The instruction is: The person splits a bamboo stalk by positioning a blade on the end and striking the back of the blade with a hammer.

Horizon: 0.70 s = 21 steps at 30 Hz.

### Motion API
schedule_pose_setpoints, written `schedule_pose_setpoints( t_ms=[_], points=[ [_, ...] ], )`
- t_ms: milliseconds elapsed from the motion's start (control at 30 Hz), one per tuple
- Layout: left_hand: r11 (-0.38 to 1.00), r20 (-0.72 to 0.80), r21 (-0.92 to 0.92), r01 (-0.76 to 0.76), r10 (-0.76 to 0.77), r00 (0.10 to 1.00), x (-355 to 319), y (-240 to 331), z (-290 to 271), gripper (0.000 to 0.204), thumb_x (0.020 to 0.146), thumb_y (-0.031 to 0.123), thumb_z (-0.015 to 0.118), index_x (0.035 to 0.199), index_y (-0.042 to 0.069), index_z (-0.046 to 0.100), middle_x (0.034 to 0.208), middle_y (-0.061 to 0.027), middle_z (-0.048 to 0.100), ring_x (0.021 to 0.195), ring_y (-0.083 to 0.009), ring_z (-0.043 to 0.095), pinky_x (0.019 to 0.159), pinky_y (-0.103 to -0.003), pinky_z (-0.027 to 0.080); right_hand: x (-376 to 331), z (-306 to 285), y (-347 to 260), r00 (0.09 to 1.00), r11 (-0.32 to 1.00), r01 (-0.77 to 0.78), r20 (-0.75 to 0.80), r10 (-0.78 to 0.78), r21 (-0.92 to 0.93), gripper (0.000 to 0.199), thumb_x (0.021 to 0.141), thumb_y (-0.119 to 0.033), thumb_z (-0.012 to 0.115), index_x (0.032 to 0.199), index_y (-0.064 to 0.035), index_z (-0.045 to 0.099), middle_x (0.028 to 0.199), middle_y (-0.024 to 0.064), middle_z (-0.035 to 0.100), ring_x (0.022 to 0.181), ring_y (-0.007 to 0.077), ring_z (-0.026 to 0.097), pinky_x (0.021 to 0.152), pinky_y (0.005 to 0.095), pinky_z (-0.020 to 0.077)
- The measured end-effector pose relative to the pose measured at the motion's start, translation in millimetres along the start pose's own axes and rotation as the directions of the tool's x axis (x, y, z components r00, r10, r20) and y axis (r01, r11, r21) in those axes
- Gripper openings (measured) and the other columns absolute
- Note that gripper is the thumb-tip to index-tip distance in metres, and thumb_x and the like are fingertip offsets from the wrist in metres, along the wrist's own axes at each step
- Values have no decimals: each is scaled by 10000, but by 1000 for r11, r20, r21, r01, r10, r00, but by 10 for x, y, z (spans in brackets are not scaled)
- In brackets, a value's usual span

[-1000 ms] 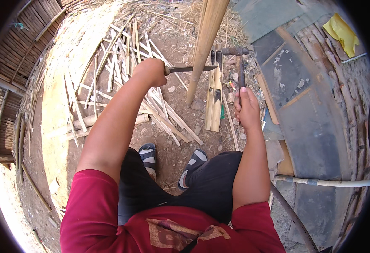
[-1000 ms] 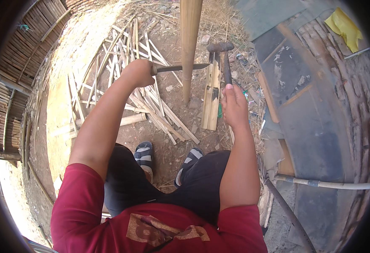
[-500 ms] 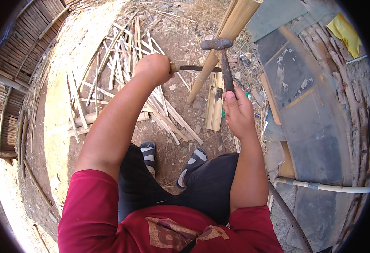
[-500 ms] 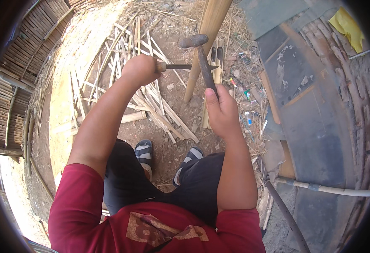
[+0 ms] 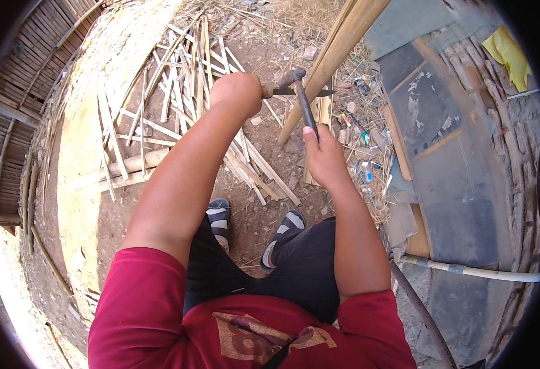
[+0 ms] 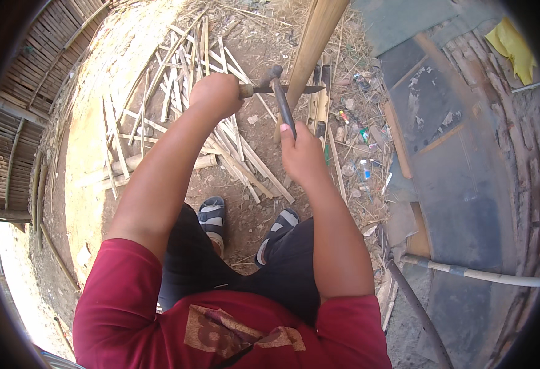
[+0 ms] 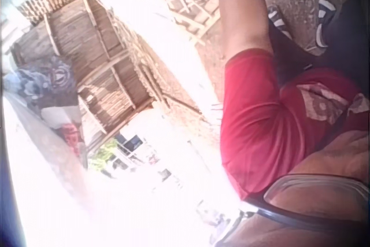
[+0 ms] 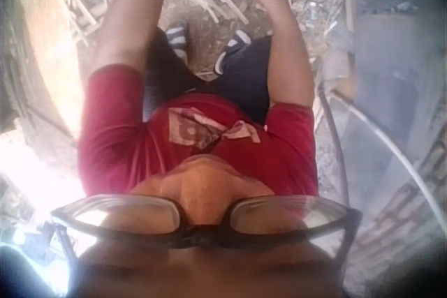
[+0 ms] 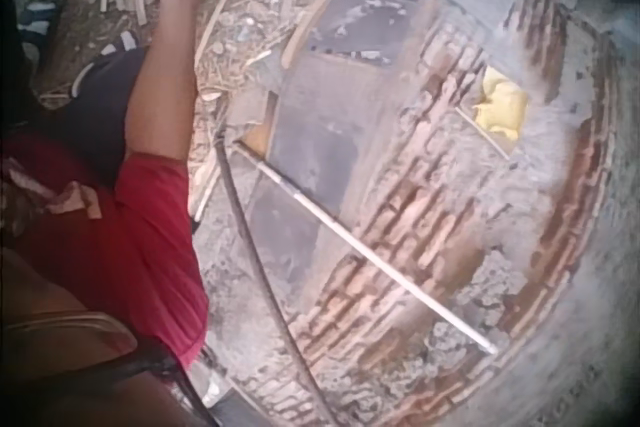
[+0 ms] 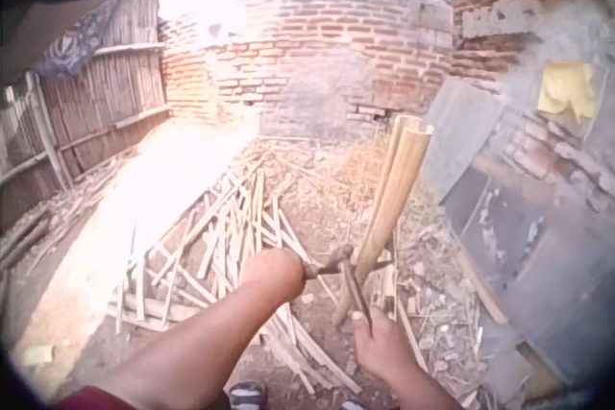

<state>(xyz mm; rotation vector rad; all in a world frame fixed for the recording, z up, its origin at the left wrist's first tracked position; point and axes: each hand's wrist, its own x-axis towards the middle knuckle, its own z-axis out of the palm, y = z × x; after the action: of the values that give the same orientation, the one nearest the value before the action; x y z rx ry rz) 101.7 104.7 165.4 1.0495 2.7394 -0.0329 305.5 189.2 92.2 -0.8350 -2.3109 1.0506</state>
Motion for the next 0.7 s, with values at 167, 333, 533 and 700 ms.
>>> schedule_pose_setpoints(
  t_ms=[167,333,533,700],
  points=[
    [1000,-10,-14,7,-7,1000,-40,-79,38,229,898,114,675,1095,82,787,1119,-116,769,1041,-287,745,870,-395,599,59,-191,-194,998,989,-69,20,67,133,375,1082,-374,504,1009,-17,593,777,205,661,726,411,663,694,498,499],
    [1000,-2,-6,1,-1,1000,-4,-44,-2,224,901,120,671,1089,92,789,1110,-108,772,1029,-276,748,857,-390,601,67,77,65,988,993,-114,97,118,-38,405,1080,-410,502,1045,-18,599,837,201,682,821,402,689,735,468,509],
    [999,-8,-35,30,-30,1000,5,-116,65,233,901,108,660,1099,82,782,1105,-114,771,1036,-283,747,862,-390,603,23,-210,-312,999,971,14,-43,-4,237,411,1087,-416,484,1083,-19,592,771,177,637,735,348,657,703,469,494],
    [1000,-11,-21,20,-20,1000,-27,-56,64,239,898,118,661,1101,73,778,1116,-119,768,1040,-281,747,872,-393,603,51,194,73,999,991,-11,33,15,-130,361,1113,-355,467,997,-29,570,693,6,533,599,87,512,550,294,419]
  ],
)
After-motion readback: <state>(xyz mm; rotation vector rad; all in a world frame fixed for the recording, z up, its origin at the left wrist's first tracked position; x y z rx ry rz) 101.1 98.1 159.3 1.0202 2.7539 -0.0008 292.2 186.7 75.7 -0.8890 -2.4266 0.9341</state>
